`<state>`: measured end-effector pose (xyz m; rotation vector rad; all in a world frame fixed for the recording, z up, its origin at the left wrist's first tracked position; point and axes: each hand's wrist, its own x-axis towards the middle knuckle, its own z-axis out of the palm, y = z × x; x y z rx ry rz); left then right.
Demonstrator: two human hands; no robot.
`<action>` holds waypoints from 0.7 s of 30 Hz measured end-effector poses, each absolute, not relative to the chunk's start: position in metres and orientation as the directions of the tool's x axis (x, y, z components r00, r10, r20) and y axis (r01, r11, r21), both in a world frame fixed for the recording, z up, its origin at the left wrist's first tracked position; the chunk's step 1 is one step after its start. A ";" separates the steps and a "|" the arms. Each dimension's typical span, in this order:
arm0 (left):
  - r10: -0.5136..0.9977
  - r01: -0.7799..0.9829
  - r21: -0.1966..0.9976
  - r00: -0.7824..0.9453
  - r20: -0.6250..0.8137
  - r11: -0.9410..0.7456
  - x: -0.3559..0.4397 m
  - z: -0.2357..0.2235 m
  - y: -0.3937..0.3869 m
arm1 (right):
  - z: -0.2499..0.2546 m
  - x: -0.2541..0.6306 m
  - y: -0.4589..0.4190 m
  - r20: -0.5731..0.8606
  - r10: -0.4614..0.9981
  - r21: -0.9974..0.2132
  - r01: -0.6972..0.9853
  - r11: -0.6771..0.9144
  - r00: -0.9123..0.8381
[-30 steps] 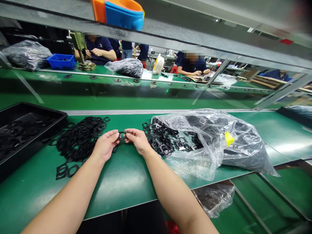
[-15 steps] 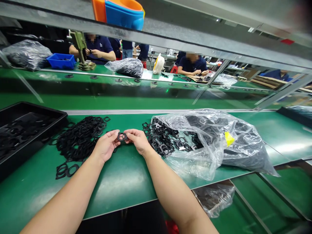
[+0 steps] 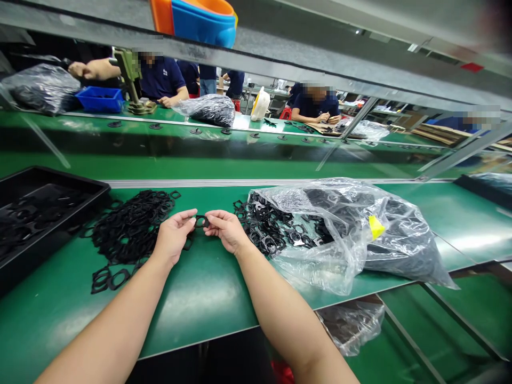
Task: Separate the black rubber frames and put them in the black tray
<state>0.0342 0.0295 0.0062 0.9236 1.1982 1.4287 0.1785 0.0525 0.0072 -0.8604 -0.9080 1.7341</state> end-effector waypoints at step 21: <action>0.940 -0.573 0.745 0.212 -0.268 0.342 0.033 0.014 0.024 | 0.010 0.177 0.045 0.573 0.817 -0.808 0.124 0.576 -0.060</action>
